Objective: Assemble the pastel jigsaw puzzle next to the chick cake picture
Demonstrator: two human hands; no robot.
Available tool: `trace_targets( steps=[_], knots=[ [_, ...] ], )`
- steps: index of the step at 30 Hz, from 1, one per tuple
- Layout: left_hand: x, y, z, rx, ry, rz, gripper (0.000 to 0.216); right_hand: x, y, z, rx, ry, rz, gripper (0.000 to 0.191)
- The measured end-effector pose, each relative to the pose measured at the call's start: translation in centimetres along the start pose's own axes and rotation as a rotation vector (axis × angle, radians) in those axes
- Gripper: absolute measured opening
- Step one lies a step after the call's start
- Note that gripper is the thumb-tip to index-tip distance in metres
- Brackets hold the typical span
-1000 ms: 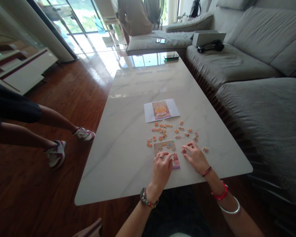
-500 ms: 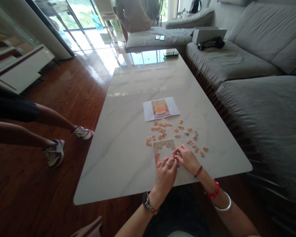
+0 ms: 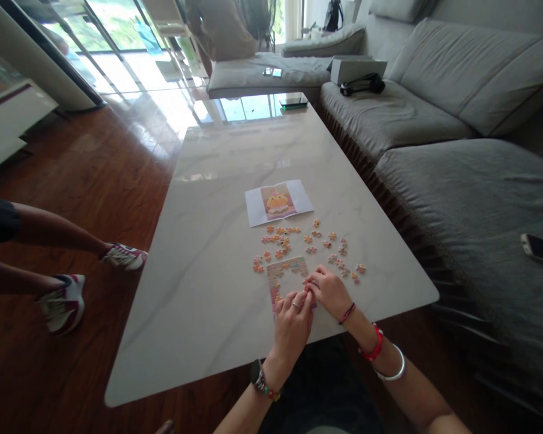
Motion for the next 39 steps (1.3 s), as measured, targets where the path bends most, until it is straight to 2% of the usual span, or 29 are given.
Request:
trace_targets(
  steps=[5, 8, 12, 15, 19, 21, 24, 27, 29, 32, 36, 39],
  knots=[
    [0.0, -0.1, 0.0, -0.001, -0.012, 0.001, 0.026, 1.3, 0.0, 1.3, -0.025, -0.152, 0.186, 0.021],
    [0.0, 0.0, 0.1, 0.017, -0.024, 0.004, 0.027, 2.0, -0.1, 2.6, -0.023, -0.276, 0.178, 0.028],
    [-0.1, 0.1, 0.2, 0.020, -0.036, -0.004, 0.029, 1.5, 0.0, 3.5, -0.052, -0.315, 0.118, 0.037],
    [0.0, -0.2, 0.3, -0.025, -0.044, -0.034, 0.031, 0.6, -0.9, 3.0, -0.145, -0.274, -0.018, 0.037],
    [0.1, -0.1, 0.0, -0.026, -0.039, -0.030, 0.030, -2.6, -4.7, 1.1, -0.373, -0.114, -0.135, 0.031],
    [0.2, -0.1, -0.2, -0.015, -0.051, -0.025, 0.028, -4.5, -6.4, 0.3, -0.413, -0.057, -0.121, 0.027],
    [0.3, -0.2, -0.5, -0.008, -0.057, -0.030, 0.029, -7.3, -7.7, -0.2, -0.374, 0.032, -0.063, 0.023],
    [0.1, -0.2, -0.6, 0.002, -0.039, -0.029, 0.031, -8.6, -7.0, 0.2, -0.261, 0.068, -0.039, 0.022],
    [0.0, -0.1, -0.6, 0.006, -0.035, -0.028, 0.029, -8.8, -6.2, 0.6, -0.212, 0.070, -0.047, 0.019],
    [-0.1, -0.2, -0.9, 0.003, -0.030, -0.018, 0.026, -8.6, -5.5, 0.8, -0.217, 0.086, -0.054, 0.012],
    [0.1, -0.3, -1.7, 0.021, -0.056, 0.005, 0.018, -8.3, -5.6, 0.6, -0.246, 0.124, -0.090, 0.006],
    [0.7, -0.4, -2.1, 0.008, -0.086, 0.001, 0.015, -7.5, -6.0, -0.2, -0.239, 0.159, -0.221, 0.009]
  ],
)
Point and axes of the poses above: each hand's wrist, its own z-axis away from the middle knuckle, its own y-axis out of the palm, x = y × z, the point moved 9 cm from there along -z, towards the middle knuckle, and after that the axes turned 13 degrees about -x, right-handed, at the moved point
